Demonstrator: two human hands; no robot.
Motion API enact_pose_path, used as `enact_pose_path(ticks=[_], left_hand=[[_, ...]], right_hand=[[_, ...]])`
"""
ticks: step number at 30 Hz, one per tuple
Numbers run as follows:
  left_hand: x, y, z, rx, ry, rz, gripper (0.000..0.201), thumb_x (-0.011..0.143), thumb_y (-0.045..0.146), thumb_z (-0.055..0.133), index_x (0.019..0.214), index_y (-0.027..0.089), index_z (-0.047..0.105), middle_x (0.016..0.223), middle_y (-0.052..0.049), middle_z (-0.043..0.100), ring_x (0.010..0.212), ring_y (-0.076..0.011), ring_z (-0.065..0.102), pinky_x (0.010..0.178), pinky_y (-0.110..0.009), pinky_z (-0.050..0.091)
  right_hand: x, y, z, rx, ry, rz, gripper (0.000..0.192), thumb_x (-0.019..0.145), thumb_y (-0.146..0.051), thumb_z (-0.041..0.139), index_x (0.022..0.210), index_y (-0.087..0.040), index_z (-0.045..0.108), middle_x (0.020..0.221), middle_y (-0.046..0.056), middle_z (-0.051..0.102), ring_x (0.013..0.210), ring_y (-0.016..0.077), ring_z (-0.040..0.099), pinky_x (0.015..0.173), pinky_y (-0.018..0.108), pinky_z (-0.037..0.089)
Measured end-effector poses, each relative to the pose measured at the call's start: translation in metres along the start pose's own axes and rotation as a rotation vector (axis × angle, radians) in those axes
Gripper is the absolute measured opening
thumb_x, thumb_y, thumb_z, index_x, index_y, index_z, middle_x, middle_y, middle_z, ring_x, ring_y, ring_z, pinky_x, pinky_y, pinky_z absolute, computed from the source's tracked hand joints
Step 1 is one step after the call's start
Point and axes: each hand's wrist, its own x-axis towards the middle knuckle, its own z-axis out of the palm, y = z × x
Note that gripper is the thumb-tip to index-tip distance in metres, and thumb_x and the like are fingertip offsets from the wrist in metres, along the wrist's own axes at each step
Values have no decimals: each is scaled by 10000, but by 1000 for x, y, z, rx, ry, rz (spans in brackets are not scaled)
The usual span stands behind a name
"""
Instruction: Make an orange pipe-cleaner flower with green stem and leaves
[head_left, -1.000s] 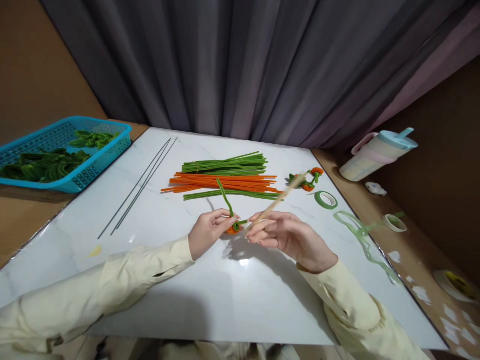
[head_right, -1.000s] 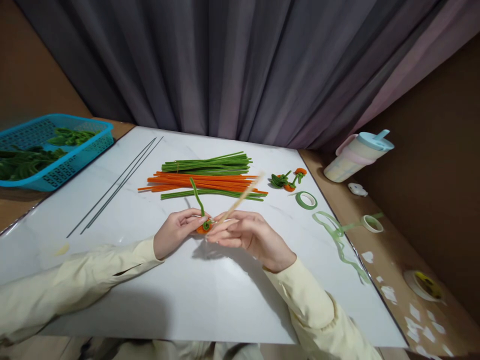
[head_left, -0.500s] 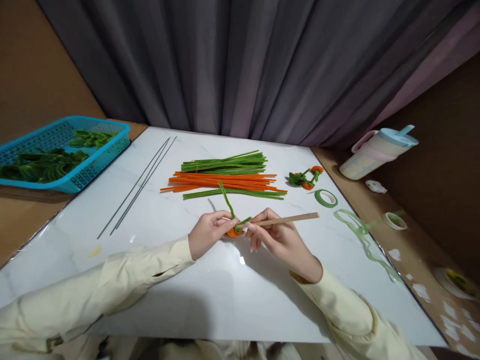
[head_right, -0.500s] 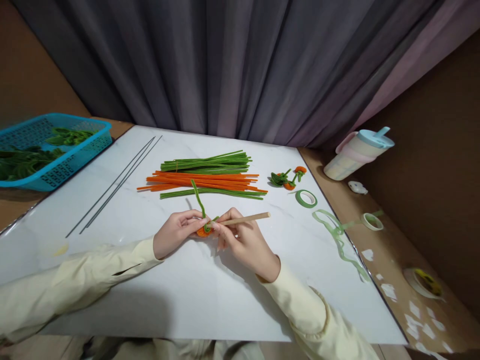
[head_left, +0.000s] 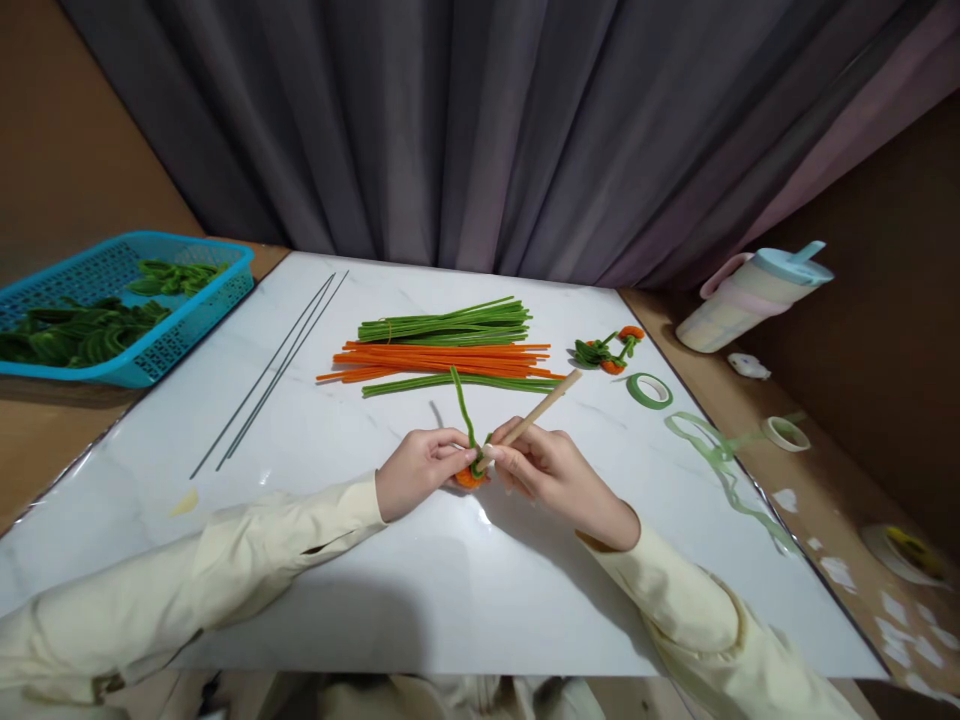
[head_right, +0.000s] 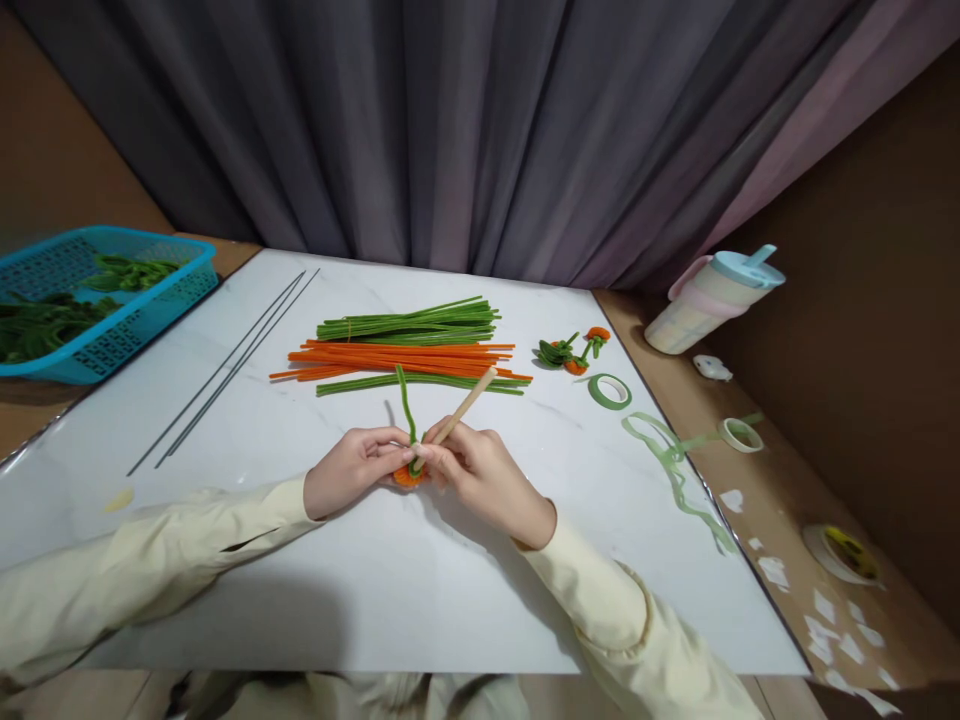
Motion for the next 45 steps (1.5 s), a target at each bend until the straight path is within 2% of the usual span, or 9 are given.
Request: enact_pose_path(ticks=[3,7,10,14,20,26,34,39,45], left_hand=[[1,0,-1,-23,-12,-35,404,597,436,738,764,105,576,653,-46,676,626,-169,670,614,-269,547],[2,1,-3,-53,-19,-86,400,577,422,752,747,105,576,629,-37,677,572,-148,661,622,-266,551],[4,2,-4,-53,-29,-125,385,576,404,757,740,101,584,609,-31,669,557,-133,651,623,-258,550],[4,5,-3,-72,-35,-150,321,596,334,753,733,91,595,590,-26,659,552,-129,648,629,-256,549],[5,7,-4,-97,-44,-141,152,638,195,693,716,92,613,580,-23,666,519,-111,639,533,-181,509],[5,7,-4,-87,-49,-132,116,629,171,676,697,100,614,566,-20,660,511,-115,627,525,-188,490],[5,5,-5,-73,-52,-120,175,640,225,683,740,98,616,593,-30,666,526,-122,627,555,-215,505],[4,6,-5,-77,-39,-106,175,629,230,693,719,104,613,592,-25,661,522,-117,618,535,-207,497],[4,6,-5,-24,-42,-121,207,642,254,684,750,95,605,585,-22,651,550,-123,620,552,-202,481]], right_hand=[[1,3,1,-66,-26,-21,200,881,-346,479,820,-161,527,597,-23,543,487,76,464,473,188,373],[0,8,5,-146,-72,-75,116,831,-265,560,811,-158,600,800,33,633,593,99,531,559,215,413],[-1,12,9,-157,-78,-111,70,824,-184,539,827,-160,605,760,36,641,608,116,553,551,217,424],[-2,18,14,-268,-38,-268,169,825,-87,434,852,-164,582,790,48,639,652,125,571,607,233,447],[-3,25,16,-332,-47,-385,122,877,-164,396,896,-177,516,821,60,617,676,131,570,621,237,456],[-3,24,15,-342,-75,-353,99,892,-193,387,902,-192,486,814,43,599,635,114,556,578,217,432],[-4,25,19,-292,-20,-336,60,862,-177,435,895,-210,397,722,-8,519,539,90,481,490,192,367],[-3,26,19,-301,4,-380,69,852,-141,433,872,-204,411,731,-2,520,563,94,485,514,193,379],[0,28,14,-240,-76,-395,77,885,-140,421,863,-187,477,779,19,585,685,106,563,622,196,443]])
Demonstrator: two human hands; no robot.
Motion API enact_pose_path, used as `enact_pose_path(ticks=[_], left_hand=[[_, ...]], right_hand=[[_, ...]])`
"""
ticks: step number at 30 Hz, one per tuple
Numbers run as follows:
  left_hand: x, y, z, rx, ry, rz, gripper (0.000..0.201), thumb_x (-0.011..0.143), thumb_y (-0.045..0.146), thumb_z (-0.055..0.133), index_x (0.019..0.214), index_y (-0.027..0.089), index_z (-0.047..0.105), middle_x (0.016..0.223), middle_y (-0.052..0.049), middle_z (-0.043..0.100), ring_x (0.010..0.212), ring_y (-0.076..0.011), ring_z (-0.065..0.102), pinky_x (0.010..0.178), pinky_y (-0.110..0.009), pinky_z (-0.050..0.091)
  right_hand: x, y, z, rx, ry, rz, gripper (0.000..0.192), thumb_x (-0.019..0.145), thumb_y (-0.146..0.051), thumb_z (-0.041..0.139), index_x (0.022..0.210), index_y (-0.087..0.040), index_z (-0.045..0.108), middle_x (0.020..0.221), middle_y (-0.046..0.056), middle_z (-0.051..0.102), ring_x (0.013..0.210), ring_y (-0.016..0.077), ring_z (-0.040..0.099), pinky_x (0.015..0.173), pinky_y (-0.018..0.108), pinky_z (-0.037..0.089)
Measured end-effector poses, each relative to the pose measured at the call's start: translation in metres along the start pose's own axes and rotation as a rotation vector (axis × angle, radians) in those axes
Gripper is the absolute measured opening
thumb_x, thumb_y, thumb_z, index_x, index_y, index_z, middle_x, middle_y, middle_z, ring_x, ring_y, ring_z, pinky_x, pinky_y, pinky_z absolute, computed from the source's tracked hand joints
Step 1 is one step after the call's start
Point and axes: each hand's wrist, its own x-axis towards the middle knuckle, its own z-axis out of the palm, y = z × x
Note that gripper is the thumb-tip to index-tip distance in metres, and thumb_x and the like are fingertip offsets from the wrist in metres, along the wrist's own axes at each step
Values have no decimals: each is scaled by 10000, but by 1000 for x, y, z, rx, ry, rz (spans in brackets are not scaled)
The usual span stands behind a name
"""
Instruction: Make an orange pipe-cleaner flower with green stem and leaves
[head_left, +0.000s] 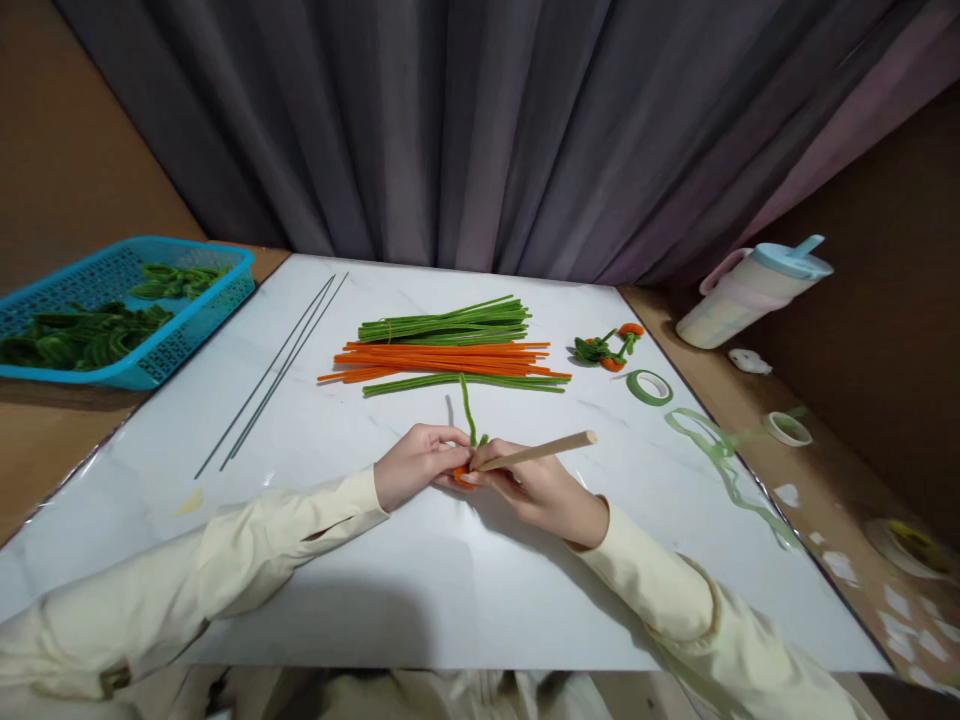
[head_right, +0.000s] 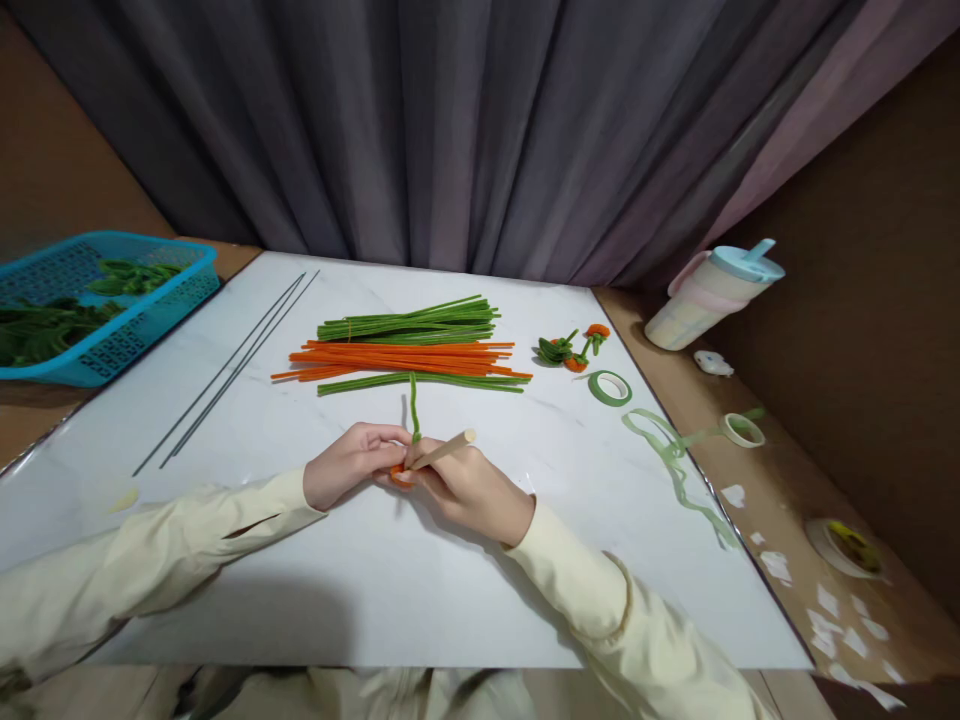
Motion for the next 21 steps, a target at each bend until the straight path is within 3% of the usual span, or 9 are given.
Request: enact_pose_path(ticks=[9,21], left_hand=[[1,2,2,-25,-15,-22,96,622,173,651,668,104,601,549,-13,641,504,-111,602,508,-185,454],[3,0,0,-4,-11,-38,181,635,240,693,723,95,628,583,-32,659,520,-128,618,528,-200,471]], right_hand=[[-3,1,7,-136,30,-33,84,897,-156,385,900,-187,463,801,28,594,629,107,564,570,196,431],[-5,-1,13,-182,75,-8,54,862,-153,378,858,-206,377,717,7,544,525,104,503,479,197,384]])
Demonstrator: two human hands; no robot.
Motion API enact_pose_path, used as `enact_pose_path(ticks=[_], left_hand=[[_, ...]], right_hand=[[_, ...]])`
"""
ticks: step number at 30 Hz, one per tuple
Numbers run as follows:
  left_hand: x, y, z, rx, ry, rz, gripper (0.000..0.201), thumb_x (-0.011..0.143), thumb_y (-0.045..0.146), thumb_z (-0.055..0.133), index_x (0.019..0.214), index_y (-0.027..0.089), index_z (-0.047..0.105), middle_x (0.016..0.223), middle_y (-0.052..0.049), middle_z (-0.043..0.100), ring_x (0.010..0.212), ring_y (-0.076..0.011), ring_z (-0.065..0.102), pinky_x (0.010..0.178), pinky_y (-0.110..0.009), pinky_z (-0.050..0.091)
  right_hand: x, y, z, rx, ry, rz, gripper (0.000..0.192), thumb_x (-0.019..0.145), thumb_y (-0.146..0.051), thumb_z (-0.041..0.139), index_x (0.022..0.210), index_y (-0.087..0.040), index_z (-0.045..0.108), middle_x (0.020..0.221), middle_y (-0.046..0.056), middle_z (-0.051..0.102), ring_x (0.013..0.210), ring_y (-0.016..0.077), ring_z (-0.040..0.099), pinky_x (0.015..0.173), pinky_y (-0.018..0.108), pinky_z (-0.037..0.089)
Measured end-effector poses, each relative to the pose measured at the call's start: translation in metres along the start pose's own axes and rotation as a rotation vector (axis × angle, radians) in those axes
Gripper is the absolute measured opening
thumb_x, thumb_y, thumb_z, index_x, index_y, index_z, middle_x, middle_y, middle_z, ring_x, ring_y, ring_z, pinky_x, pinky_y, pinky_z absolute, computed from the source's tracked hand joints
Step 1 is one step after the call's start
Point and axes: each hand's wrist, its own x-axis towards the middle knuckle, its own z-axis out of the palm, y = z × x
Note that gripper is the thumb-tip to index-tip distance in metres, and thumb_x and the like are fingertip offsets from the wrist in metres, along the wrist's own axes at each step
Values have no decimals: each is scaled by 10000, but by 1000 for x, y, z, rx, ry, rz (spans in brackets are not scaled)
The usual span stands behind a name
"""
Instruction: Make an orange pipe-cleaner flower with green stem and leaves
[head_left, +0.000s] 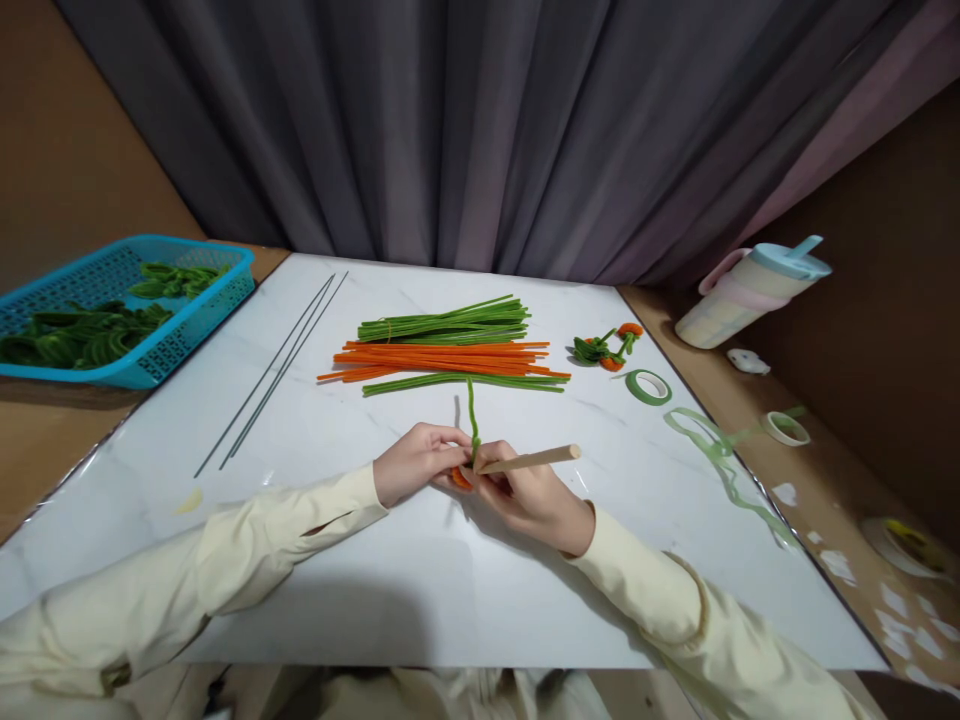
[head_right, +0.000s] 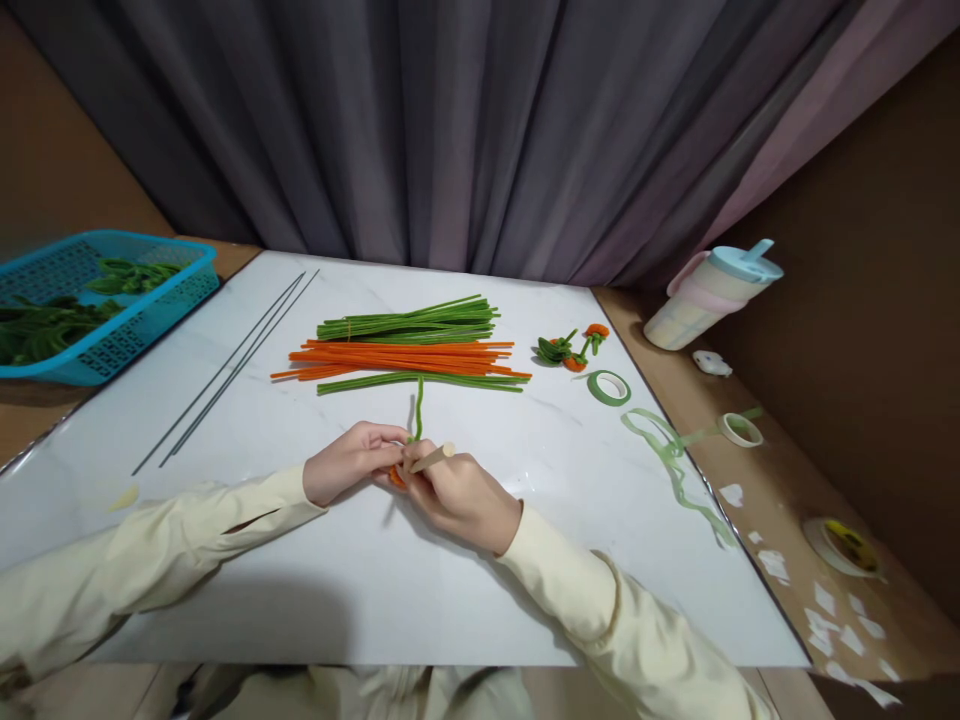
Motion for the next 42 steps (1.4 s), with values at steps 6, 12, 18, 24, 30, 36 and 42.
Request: enact_pose_path(ticks=[6,12,18,24,30,36,42], left_hand=[[-2,0,1,-10,10,16,244,622,300,723,712,97,621,579,-27,652,544,-133,629,569,-222,499],[-2,-3,2,-40,40,88,335,635,400,722,726,110,581,627,-38,669,578,-141,646,580,-228,508],[-4,-6,4,13,86,190,348,695,423,673,804,109,570,779,-115,704,692,-205,682,627,-275,524],[-5,-8,3,217,197,341,348,756,446,590,856,112,586,899,-127,696,651,-167,648,418,-186,420],[-5,-14,7,242,300,385,308,774,426,579,861,131,597,813,-59,697,632,-126,608,494,-183,447],[-7,-19,11,209,272,392,269,779,405,587,854,148,602,732,-17,686,643,-137,638,560,-196,476],[-8,-12,12,184,225,379,296,738,432,618,788,142,584,646,-2,657,611,-140,632,586,-217,505]], right_hand=[[0,-1,-5,81,-9,21,88,880,-133,387,934,-197,415,811,31,579,641,115,569,569,207,446],[7,-16,-27,194,152,154,108,901,-255,414,850,-180,472,787,34,575,621,105,546,551,204,424],[9,10,-54,-142,-243,626,224,849,-293,466,655,-184,439,532,-35,457,470,92,369,472,211,284],[3,11,-52,-377,-338,666,222,874,-386,451,768,-191,467,575,-14,516,459,109,410,458,219,250],[4,-18,-26,-516,-147,263,347,923,-468,337,808,-175,482,650,15,593,476,123,501,450,232,222],[5,-21,-11,-679,-143,124,255,960,-315,320,910,-136,494,700,44,631,527,140,554,437,269,138],[1,-14,-14,-591,-224,137,113,942,-216,369,930,-147,458,748,25,641,544,118,558,450,254,179]])
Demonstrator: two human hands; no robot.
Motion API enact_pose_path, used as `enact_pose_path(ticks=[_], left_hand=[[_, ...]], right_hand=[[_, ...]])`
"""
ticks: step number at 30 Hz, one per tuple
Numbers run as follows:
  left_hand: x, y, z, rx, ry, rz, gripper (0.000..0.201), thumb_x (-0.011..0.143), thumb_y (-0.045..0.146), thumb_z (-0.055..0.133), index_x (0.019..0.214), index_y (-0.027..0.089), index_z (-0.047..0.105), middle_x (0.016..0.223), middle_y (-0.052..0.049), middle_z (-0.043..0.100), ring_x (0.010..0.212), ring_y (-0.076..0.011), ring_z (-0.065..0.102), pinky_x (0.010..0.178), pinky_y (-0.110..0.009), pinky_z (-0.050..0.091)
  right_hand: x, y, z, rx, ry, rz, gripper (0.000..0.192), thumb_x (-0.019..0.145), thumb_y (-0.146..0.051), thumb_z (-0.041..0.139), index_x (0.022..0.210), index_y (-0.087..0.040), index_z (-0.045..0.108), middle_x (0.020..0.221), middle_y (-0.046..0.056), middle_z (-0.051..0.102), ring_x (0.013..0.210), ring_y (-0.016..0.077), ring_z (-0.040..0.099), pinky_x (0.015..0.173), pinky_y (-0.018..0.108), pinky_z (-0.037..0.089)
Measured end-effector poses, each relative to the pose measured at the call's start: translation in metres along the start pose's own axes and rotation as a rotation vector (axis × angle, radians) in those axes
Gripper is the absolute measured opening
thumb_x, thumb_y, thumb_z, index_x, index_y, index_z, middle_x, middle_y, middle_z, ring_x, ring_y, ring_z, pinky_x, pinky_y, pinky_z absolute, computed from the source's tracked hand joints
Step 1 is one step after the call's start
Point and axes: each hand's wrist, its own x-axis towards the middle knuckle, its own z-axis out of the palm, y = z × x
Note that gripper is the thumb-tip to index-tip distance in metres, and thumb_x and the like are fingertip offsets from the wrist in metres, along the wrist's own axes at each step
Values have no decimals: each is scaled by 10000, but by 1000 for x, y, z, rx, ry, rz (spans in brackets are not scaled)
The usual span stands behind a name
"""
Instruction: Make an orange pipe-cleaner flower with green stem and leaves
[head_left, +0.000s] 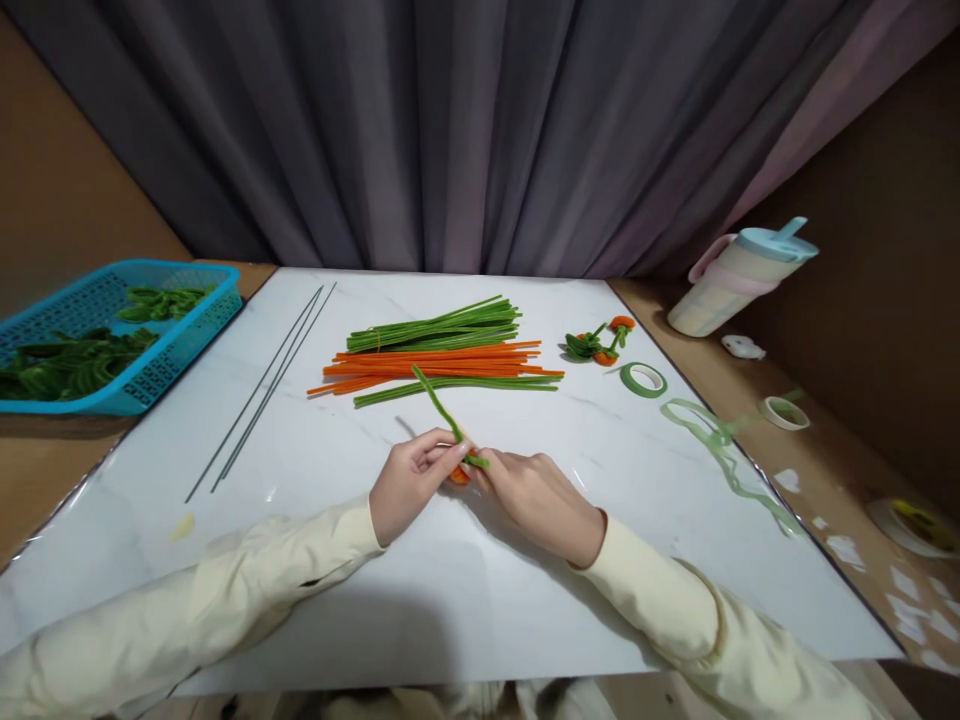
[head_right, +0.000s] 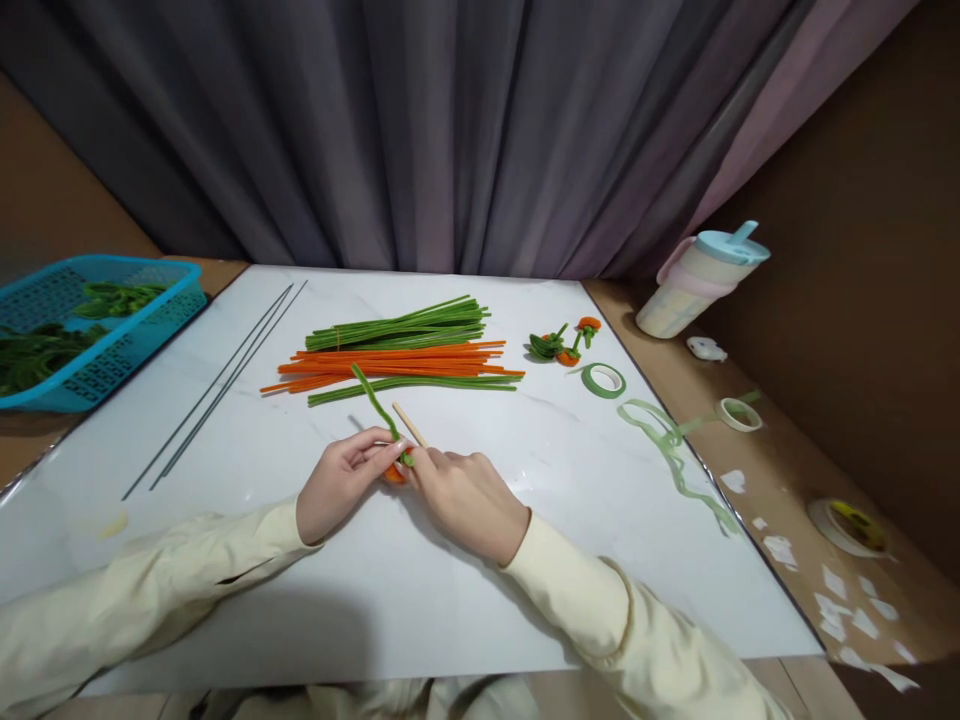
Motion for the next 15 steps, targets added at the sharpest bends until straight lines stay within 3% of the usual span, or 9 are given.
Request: enact_pose_path(ticks=[4,10,15], left_hand=[[2,2,-1,-26,-30,-15,297,725,427,633,766,140,568,657,-7,661,639,-137,635,615,-216,509],[0,0,0,17,-41,-8,278,737,419,618,763,148,560,667,-23,678,687,-168,659,643,-236,511],[-2,-5,-1,102,-88,32,248,760,391,590,791,146,579,717,-37,695,701,-161,655,627,-214,493]], right_hand=[[-2,4,3,13,-15,-29,59,923,-161,390,932,-150,447,711,14,630,507,116,544,445,248,200],[-1,11,-10,142,18,-29,160,948,-254,332,889,-162,449,692,28,636,518,121,550,456,223,243],[1,13,-13,237,41,-63,182,944,-234,318,809,-183,428,613,-6,567,452,101,462,448,212,229]])
